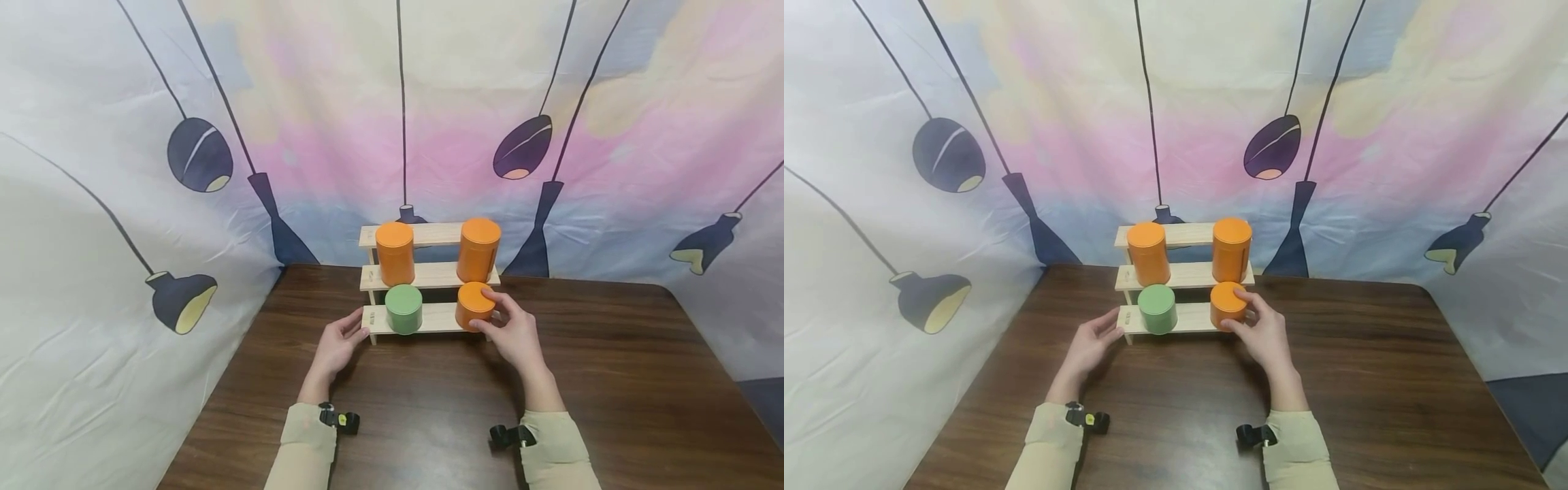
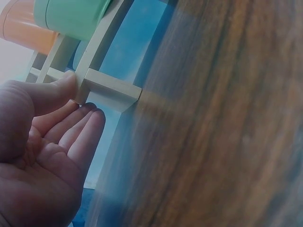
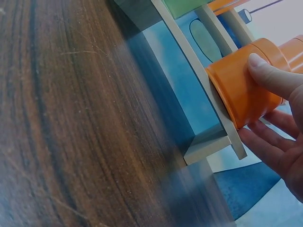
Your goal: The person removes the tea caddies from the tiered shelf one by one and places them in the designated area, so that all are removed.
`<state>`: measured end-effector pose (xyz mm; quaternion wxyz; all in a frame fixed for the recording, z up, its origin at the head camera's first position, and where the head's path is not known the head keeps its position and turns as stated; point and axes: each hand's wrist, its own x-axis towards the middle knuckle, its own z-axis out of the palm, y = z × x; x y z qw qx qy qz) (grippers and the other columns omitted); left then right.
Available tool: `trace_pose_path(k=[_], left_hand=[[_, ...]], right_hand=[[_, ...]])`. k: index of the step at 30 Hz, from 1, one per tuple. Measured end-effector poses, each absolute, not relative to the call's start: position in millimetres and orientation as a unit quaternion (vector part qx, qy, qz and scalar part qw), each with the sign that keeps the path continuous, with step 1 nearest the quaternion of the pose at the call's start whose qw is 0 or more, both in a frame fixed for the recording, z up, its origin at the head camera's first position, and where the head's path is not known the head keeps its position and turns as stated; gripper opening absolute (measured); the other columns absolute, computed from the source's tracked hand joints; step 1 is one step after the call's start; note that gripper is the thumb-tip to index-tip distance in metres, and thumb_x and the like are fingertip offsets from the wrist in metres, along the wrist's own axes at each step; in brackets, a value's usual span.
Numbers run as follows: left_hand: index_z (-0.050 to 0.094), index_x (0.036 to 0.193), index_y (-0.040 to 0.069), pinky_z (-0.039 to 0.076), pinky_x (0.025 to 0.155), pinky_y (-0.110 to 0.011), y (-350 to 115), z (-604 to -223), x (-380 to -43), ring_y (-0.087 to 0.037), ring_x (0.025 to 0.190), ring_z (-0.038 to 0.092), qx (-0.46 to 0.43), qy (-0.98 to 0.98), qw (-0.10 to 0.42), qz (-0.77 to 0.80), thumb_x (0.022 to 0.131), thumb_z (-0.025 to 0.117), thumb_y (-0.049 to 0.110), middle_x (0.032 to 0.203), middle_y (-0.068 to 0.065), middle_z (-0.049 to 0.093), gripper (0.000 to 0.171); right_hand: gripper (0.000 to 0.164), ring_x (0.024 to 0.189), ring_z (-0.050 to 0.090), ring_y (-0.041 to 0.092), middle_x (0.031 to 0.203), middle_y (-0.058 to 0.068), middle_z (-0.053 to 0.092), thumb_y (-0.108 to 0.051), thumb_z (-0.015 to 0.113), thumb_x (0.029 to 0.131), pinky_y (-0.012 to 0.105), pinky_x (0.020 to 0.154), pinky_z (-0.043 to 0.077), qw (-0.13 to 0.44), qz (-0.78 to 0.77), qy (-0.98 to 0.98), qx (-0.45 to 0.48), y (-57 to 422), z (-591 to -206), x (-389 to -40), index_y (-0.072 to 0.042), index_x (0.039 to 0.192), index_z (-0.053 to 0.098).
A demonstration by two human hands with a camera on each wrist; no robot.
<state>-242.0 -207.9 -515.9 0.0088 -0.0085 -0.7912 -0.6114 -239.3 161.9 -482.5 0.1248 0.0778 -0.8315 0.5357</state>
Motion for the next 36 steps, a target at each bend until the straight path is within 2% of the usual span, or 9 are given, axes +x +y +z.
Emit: trace_pose_path(k=[10,16,22,36], left_hand=[[0.057,0.154,0.003,0.049,0.114,-0.041,-208.7,-516.9,-243.3,-0.030,0.142,0.056,-0.011,-0.792,0.014,-0.610,0.104,0.070,0.009,0.158,-0.016,0.054,0.052],[0.055,0.154,0.000,0.050,0.111,-0.035,-207.8,-515.8,-243.1,-0.030,0.142,0.056,-0.022,-0.791,0.017,-0.611,0.104,0.070,0.006,0.158,-0.016,0.053,0.052],[0.056,0.154,0.001,0.050,0.112,-0.035,-208.0,-515.5,-241.4,-0.028,0.142,0.056,-0.015,-0.790,0.011,-0.613,0.104,0.070,0.006,0.158,-0.015,0.054,0.053],[0.056,0.154,0.001,0.050,0.112,-0.036,-208.9,-516.8,-242.5,-0.028,0.142,0.056,-0.013,-0.789,0.007,-0.615,0.104,0.070,0.007,0.158,-0.015,0.054,0.053]], right_hand=[[0.066,0.131,0.065,0.034,0.147,0.013,0.065,-0.011,0.093,0.084,0.048,0.104,0.057,0.138,0.530,-0.833,0.083,161.6,-482.3,-238.7,-0.015,0.143,0.066],[0.064,0.124,0.070,0.035,0.141,0.016,0.068,-0.006,0.095,0.081,0.049,0.095,0.062,0.172,0.537,-0.820,0.094,160.4,-483.1,-238.8,-0.010,0.140,0.069],[0.065,0.121,0.072,0.034,0.139,0.016,0.070,-0.006,0.096,0.078,0.046,0.091,0.064,0.186,0.534,-0.819,0.093,159.4,-485.0,-238.1,-0.010,0.138,0.071],[0.065,0.124,0.071,0.034,0.139,0.014,0.070,-0.008,0.097,0.077,0.042,0.091,0.063,0.191,0.537,-0.817,0.085,160.3,-484.7,-238.2,-0.010,0.137,0.072]])
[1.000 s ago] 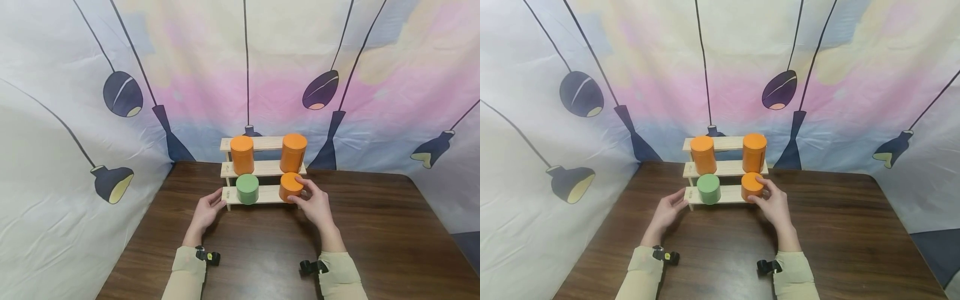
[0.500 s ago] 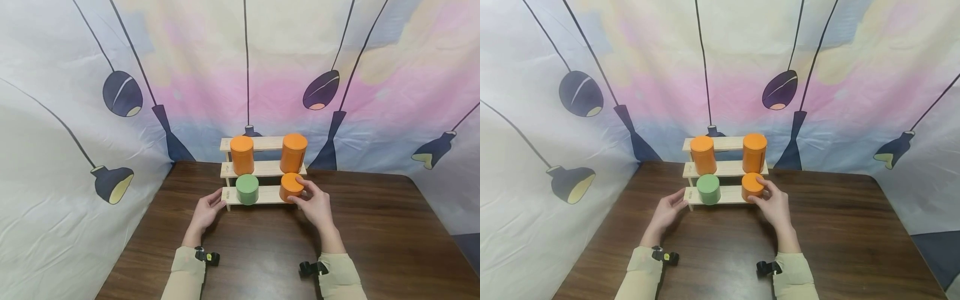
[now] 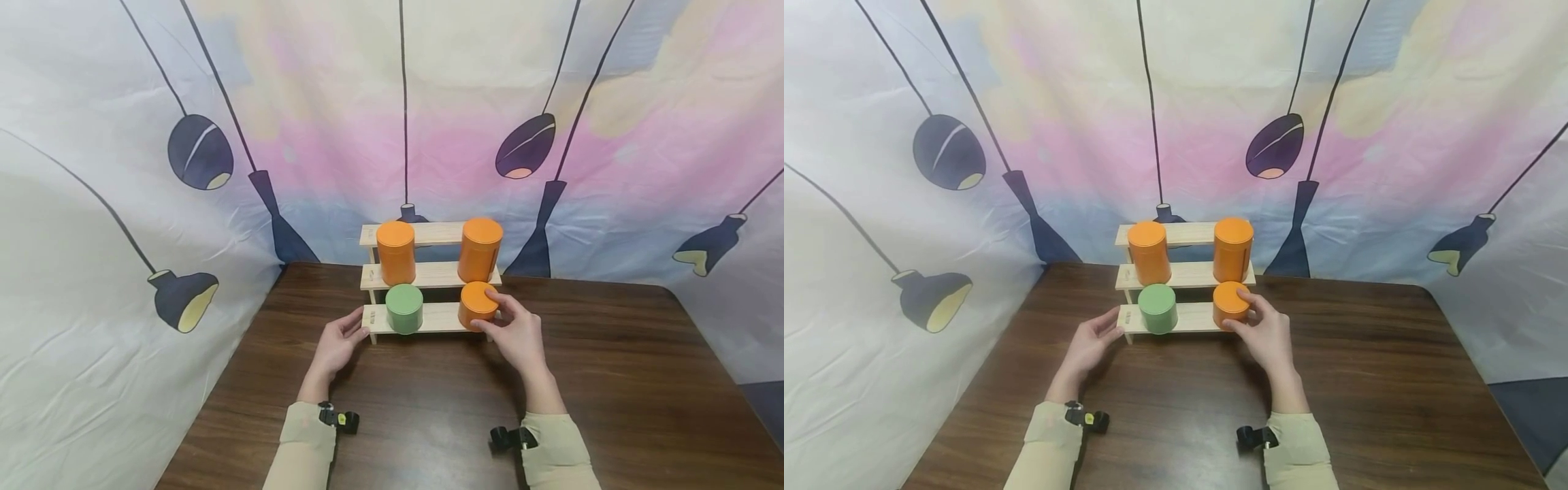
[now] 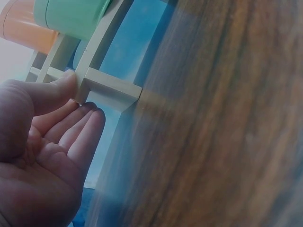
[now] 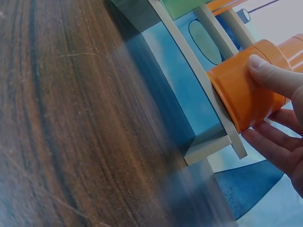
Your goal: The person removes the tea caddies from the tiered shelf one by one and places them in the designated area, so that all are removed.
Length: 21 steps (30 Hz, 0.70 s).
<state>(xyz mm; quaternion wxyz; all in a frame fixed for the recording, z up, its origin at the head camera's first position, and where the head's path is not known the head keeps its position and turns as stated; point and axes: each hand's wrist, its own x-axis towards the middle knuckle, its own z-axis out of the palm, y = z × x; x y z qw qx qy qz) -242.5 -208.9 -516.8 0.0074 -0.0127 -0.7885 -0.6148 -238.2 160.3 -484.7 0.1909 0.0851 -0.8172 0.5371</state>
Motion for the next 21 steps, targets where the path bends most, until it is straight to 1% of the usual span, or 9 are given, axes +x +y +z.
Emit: trace_pose_path(k=[6,12,18,20,21], left_hand=[[0.056,0.154,0.001,0.049,0.113,-0.036,-208,-517,-243,-0.028,0.141,0.057,-0.013,-0.787,0.011,-0.616,0.103,0.070,0.007,0.158,-0.015,0.054,0.052],[0.056,0.154,0.002,0.049,0.113,-0.037,-208,-518,-243,-0.028,0.142,0.056,-0.017,-0.790,0.010,-0.613,0.103,0.070,0.006,0.158,-0.015,0.054,0.053],[0.056,0.154,0.002,0.050,0.112,-0.037,-208,-519,-244,-0.029,0.142,0.056,-0.013,-0.790,0.012,-0.613,0.103,0.069,0.005,0.158,-0.016,0.054,0.053],[0.055,0.155,0.002,0.050,0.111,-0.037,-208,-519,-244,-0.030,0.142,0.056,-0.014,-0.790,0.012,-0.613,0.103,0.069,0.005,0.158,-0.016,0.054,0.053],[0.055,0.155,0.002,0.050,0.112,-0.037,-208,-519,-244,-0.030,0.142,0.056,-0.014,-0.789,0.011,-0.614,0.104,0.069,0.005,0.158,-0.016,0.054,0.053]], right_hand=[[0.065,0.123,0.071,0.034,0.139,0.013,0.070,-0.007,0.097,0.077,0.040,0.089,0.064,0.196,0.546,-0.810,0.088,162,-483,-237,-0.009,0.137,0.072],[0.065,0.119,0.073,0.032,0.136,0.013,0.072,-0.009,0.098,0.077,0.044,0.089,0.064,0.202,0.547,-0.808,0.083,167,-481,-233,-0.008,0.136,0.073],[0.064,0.120,0.072,0.034,0.135,0.015,0.073,-0.012,0.098,0.078,0.049,0.089,0.063,0.198,0.541,-0.812,0.100,174,-480,-228,-0.008,0.136,0.072],[0.064,0.120,0.072,0.034,0.135,0.015,0.073,-0.012,0.098,0.078,0.050,0.088,0.063,0.198,0.537,-0.813,0.105,178,-480,-227,-0.008,0.136,0.072],[0.064,0.120,0.072,0.034,0.135,0.014,0.073,-0.013,0.098,0.078,0.048,0.088,0.064,0.197,0.536,-0.814,0.107,180,-480,-227,-0.008,0.136,0.072]])
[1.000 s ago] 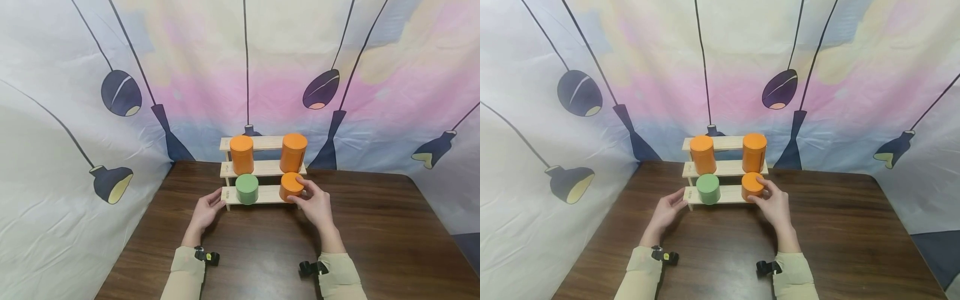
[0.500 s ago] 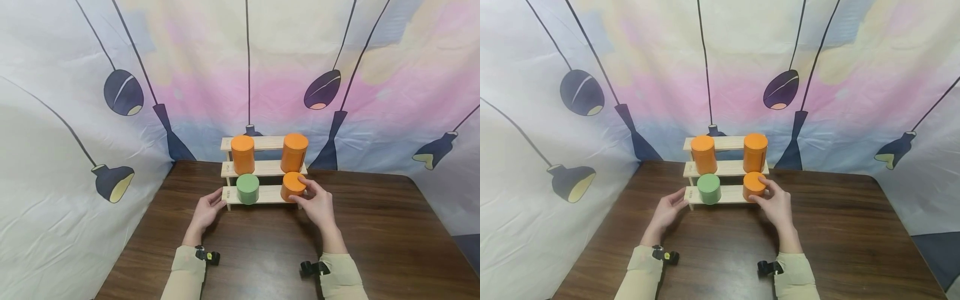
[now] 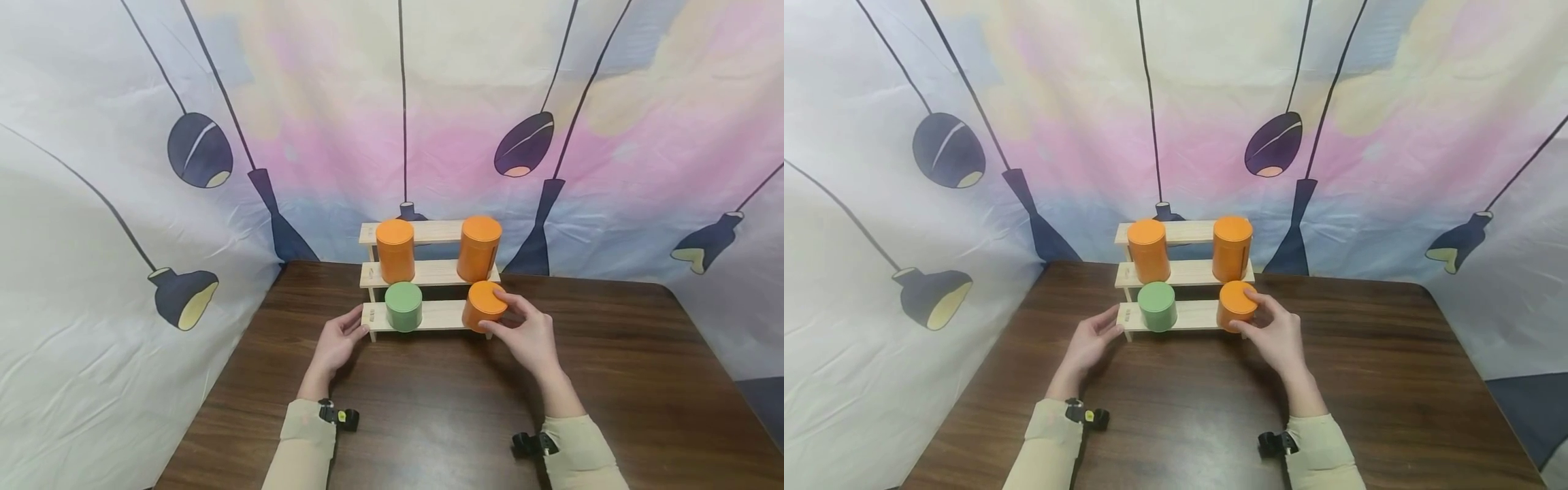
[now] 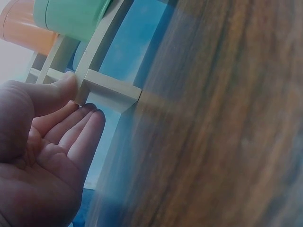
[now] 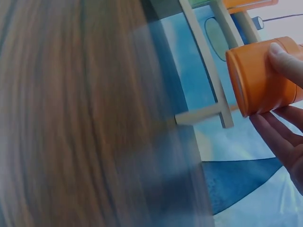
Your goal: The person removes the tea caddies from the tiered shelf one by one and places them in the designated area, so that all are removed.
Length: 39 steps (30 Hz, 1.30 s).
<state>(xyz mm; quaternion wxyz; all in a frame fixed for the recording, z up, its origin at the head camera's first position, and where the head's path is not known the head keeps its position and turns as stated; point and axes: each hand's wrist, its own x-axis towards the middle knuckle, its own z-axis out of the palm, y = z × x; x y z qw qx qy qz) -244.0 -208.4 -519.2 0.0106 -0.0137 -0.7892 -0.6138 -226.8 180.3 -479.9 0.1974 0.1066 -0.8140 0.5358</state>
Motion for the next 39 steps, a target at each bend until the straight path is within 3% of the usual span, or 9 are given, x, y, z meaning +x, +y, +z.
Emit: trace_pose_path(k=[6,11,19,31,39], left_hand=[[0.056,0.155,0.002,0.050,0.112,-0.038,-208,-517,-243,-0.030,0.143,0.055,-0.014,-0.790,0.009,-0.613,0.104,0.069,0.006,0.158,-0.016,0.054,0.053],[0.056,0.154,0.002,0.050,0.112,-0.038,-208,-517,-243,-0.030,0.142,0.056,-0.010,-0.787,0.010,-0.616,0.104,0.070,0.006,0.157,-0.016,0.054,0.052],[0.056,0.154,0.001,0.050,0.113,-0.040,-205,-518,-244,-0.031,0.141,0.057,-0.014,-0.786,0.012,-0.619,0.103,0.070,0.006,0.156,-0.017,0.055,0.052],[0.056,0.153,0.001,0.050,0.112,-0.039,-207,-519,-241,-0.031,0.141,0.057,-0.010,-0.783,0.014,-0.622,0.103,0.070,0.006,0.157,-0.017,0.055,0.052],[0.057,0.153,0.002,0.051,0.111,-0.038,-208,-520,-242,-0.031,0.142,0.056,-0.010,-0.785,0.015,-0.619,0.104,0.070,0.006,0.157,-0.016,0.055,0.052]], right_hand=[[0.065,0.112,0.075,0.031,0.134,0.015,0.072,-0.012,0.097,0.078,0.031,0.085,0.064,0.181,0.546,-0.811,0.109,195,-481,-223,-0.008,0.138,0.071],[0.065,0.103,0.077,0.015,0.134,0.017,0.072,-0.011,0.097,0.080,0.022,0.083,0.063,0.169,0.563,-0.803,0.098,212,-485,-219,-0.007,0.139,0.070],[0.068,0.097,0.073,-0.004,0.138,0.025,0.067,-0.006,0.096,0.080,0.017,0.079,0.061,0.181,0.558,-0.806,0.075,245,-491,-210,-0.002,0.141,0.068],[0.069,0.095,0.072,-0.008,0.142,0.029,0.063,-0.016,0.095,0.084,0.017,0.079,0.061,0.172,0.537,-0.825,0.040,274,-484,-216,-0.002,0.144,0.065],[0.071,0.097,0.068,-0.013,0.144,0.021,0.064,-0.030,0.094,0.085,0.011,0.079,0.058,0.152,0.503,-0.850,0.030,283,-484,-238,-0.002,0.144,0.065]])
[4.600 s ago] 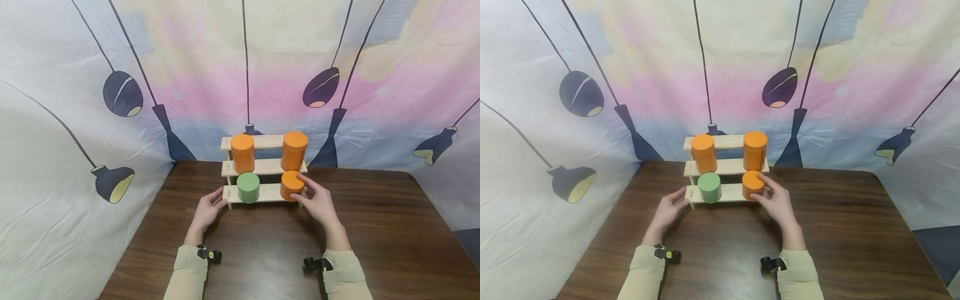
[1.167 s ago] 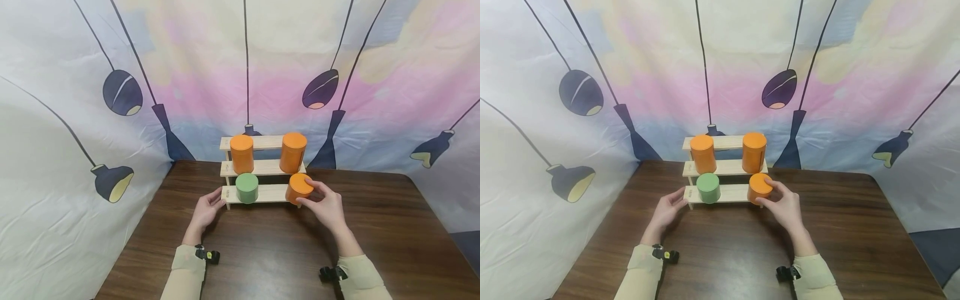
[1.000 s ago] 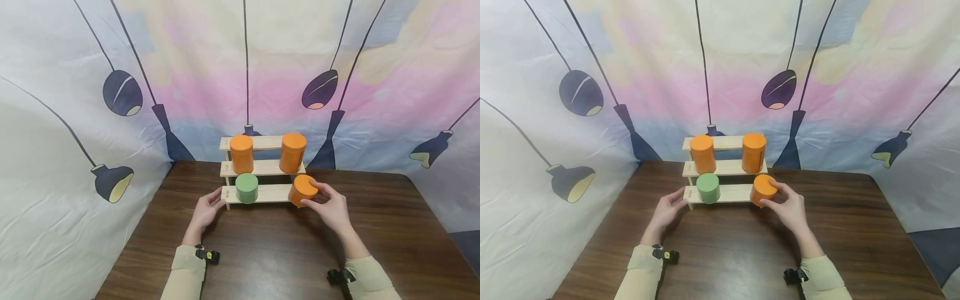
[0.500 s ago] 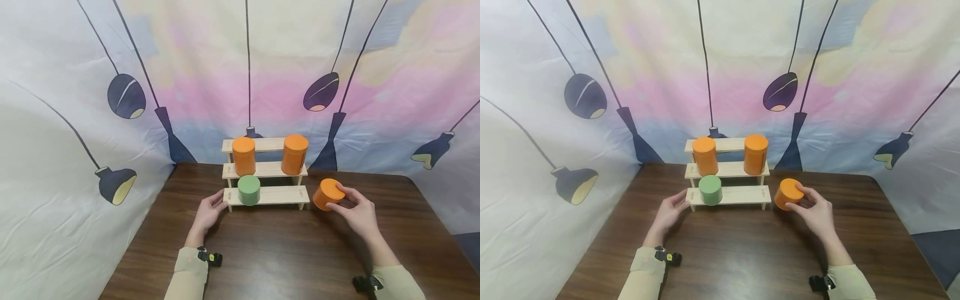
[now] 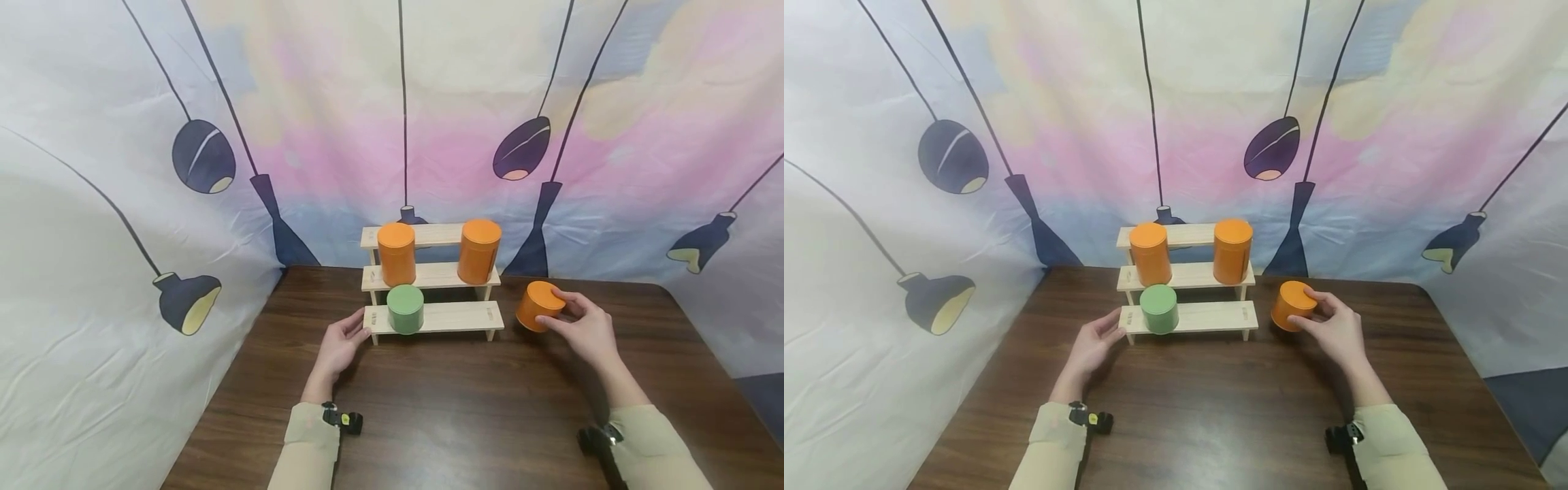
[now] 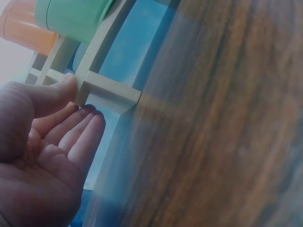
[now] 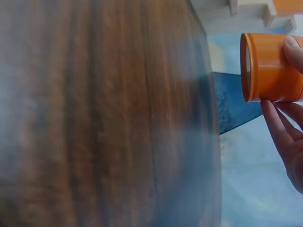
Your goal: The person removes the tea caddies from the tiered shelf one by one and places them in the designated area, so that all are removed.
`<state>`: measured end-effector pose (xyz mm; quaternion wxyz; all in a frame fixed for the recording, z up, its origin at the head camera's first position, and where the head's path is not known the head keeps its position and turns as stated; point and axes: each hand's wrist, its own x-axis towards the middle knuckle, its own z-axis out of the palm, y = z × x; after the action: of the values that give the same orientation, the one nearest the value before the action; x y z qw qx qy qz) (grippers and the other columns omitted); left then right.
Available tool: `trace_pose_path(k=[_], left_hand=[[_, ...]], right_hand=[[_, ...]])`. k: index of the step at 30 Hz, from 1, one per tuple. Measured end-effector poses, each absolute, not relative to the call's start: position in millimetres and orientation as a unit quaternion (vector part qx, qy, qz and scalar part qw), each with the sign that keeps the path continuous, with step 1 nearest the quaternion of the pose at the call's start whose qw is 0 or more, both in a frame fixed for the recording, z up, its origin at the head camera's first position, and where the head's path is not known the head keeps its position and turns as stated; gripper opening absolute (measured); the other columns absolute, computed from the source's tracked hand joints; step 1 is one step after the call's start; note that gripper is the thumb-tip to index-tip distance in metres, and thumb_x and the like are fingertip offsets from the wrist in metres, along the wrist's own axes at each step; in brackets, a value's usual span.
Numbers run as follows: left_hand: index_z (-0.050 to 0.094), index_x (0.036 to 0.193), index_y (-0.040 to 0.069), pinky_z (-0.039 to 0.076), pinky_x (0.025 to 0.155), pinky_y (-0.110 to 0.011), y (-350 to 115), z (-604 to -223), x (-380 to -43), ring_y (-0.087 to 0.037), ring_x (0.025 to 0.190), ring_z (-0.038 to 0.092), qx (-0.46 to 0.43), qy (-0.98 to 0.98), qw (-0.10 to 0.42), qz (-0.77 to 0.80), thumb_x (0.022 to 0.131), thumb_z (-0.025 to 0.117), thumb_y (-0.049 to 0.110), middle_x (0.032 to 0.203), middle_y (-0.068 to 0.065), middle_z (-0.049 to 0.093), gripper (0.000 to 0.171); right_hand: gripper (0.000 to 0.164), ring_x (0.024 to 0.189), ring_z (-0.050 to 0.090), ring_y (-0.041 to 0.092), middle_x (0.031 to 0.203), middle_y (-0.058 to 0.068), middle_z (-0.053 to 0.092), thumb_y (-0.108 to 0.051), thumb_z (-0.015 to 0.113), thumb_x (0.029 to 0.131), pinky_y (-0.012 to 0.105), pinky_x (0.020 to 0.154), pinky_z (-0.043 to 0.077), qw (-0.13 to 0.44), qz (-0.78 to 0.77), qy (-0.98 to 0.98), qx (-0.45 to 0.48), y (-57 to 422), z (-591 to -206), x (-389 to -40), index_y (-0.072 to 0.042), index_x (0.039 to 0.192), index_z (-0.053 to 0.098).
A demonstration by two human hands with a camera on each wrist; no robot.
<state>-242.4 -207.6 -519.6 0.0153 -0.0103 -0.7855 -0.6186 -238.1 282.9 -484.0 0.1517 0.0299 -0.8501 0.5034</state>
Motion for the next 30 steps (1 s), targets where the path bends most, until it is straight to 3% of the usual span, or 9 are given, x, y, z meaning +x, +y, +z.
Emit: trace_pose_path(k=[4,8,17,26,30], left_hand=[[0.057,0.153,0.002,0.051,0.111,-0.037,-207,-520,-243,-0.030,0.141,0.057,-0.007,-0.784,0.016,-0.620,0.104,0.070,0.006,0.156,-0.016,0.056,0.051],[0.056,0.153,0.001,0.051,0.111,-0.038,-206,-520,-242,-0.032,0.142,0.056,-0.009,-0.784,0.017,-0.621,0.104,0.069,0.004,0.156,-0.018,0.055,0.051],[0.057,0.153,0.001,0.051,0.111,-0.038,-205,-521,-242,-0.031,0.142,0.056,-0.008,-0.783,0.012,-0.621,0.104,0.070,0.005,0.157,-0.017,0.055,0.051],[0.057,0.153,0.002,0.050,0.112,-0.038,-207,-518,-243,-0.031,0.142,0.056,-0.008,-0.787,0.015,-0.617,0.104,0.069,0.005,0.156,-0.017,0.056,0.051],[0.057,0.153,0.002,0.051,0.111,-0.038,-207,-518,-243,-0.031,0.142,0.056,-0.009,-0.786,0.014,-0.618,0.104,0.069,0.004,0.156,-0.017,0.056,0.051]], right_hand=[[0.076,0.115,0.074,0.013,0.147,0.016,0.064,-0.038,0.093,0.086,0.006,0.080,0.054,0.141,0.474,-0.869,0.027,286,-486,-250,-0.004,0.147,0.063],[0.079,0.127,0.067,0.037,0.149,0.013,0.063,-0.041,0.091,0.086,0.002,0.081,0.050,0.122,0.457,-0.880,0.033,288,-489,-259,-0.006,0.150,0.061],[0.078,0.128,0.066,0.040,0.149,0.019,0.062,-0.037,0.092,0.086,0.005,0.081,0.051,0.103,0.445,-0.888,0.052,279,-493,-273,-0.004,0.150,0.061],[0.072,0.130,0.065,0.040,0.152,0.018,0.060,-0.018,0.092,0.088,0.008,0.086,0.054,0.089,0.483,-0.868,0.077,263,-493,-292,-0.001,0.149,0.059],[0.070,0.131,0.065,0.039,0.152,0.018,0.060,-0.015,0.090,0.089,0.021,0.094,0.059,0.090,0.485,-0.867,0.070,260,-493,-296,-0.001,0.149,0.059]])
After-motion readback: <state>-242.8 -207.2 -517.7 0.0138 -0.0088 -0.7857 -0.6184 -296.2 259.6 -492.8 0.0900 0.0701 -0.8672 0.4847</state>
